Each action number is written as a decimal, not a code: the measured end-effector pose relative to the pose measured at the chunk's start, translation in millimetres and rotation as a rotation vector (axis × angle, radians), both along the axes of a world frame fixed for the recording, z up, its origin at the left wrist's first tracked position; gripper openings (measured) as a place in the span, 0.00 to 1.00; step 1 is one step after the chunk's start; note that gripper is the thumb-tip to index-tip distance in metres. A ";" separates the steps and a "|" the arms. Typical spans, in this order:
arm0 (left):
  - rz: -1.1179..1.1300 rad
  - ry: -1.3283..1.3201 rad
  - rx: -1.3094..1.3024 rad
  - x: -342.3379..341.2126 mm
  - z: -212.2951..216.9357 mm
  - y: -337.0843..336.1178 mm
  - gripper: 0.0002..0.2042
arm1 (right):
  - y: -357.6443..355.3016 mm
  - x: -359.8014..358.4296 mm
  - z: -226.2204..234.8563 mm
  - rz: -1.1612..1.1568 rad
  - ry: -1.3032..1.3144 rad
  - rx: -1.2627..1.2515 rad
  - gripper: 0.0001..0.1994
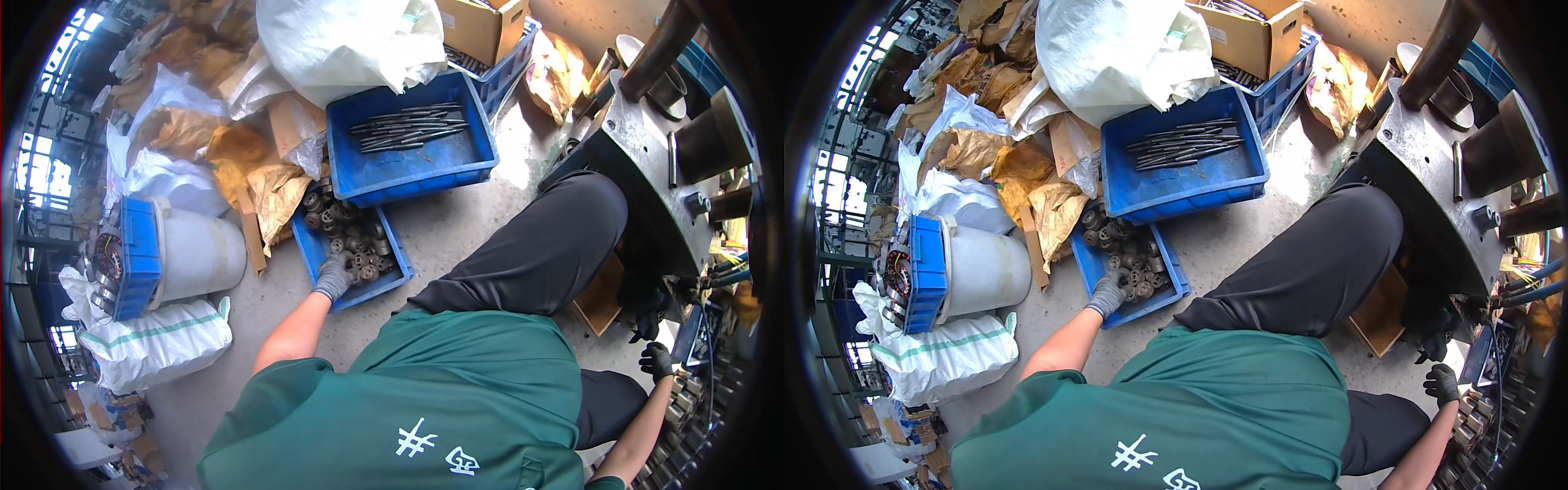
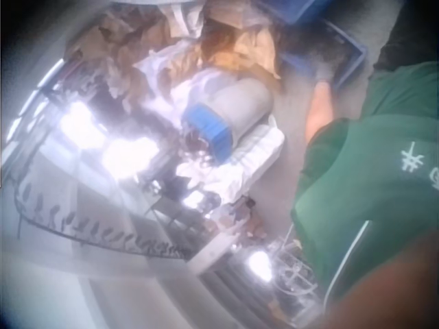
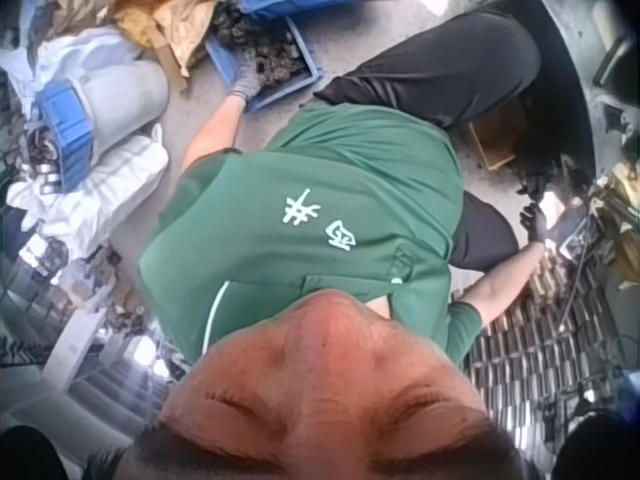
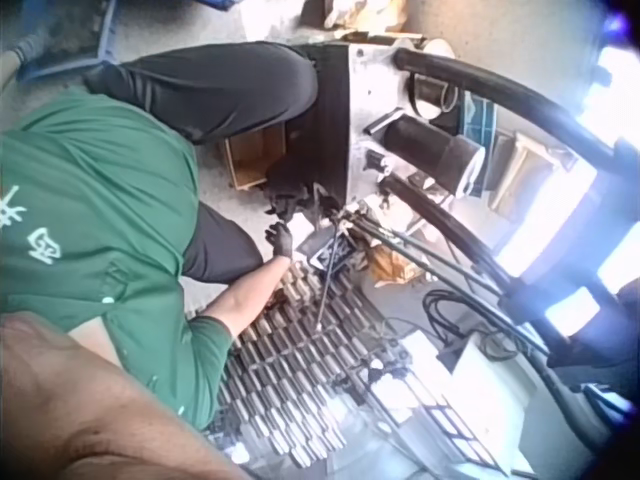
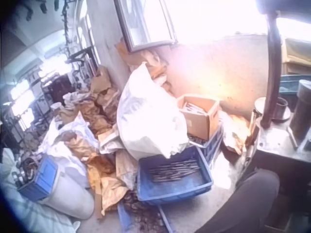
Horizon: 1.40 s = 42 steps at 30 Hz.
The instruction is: Using an industrial press machine to assemble or secure metal components.
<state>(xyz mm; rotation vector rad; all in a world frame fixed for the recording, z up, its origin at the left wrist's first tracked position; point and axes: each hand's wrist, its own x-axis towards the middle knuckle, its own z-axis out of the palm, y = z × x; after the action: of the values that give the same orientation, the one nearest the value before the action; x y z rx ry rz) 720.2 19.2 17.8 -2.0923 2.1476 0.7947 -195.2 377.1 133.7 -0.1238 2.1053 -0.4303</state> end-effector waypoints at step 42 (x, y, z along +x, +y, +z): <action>-0.180 -0.254 0.093 -61.4 19.2 -6.4 0.15 | 38.6 8.4 4.6 -0.112 0.061 -0.151 0.16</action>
<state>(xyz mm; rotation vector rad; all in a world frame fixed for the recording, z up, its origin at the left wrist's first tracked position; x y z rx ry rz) 658.8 12.8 37.0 -1.8132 2.0818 0.5646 -186.8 415.7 138.4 -0.1076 2.1455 -0.6603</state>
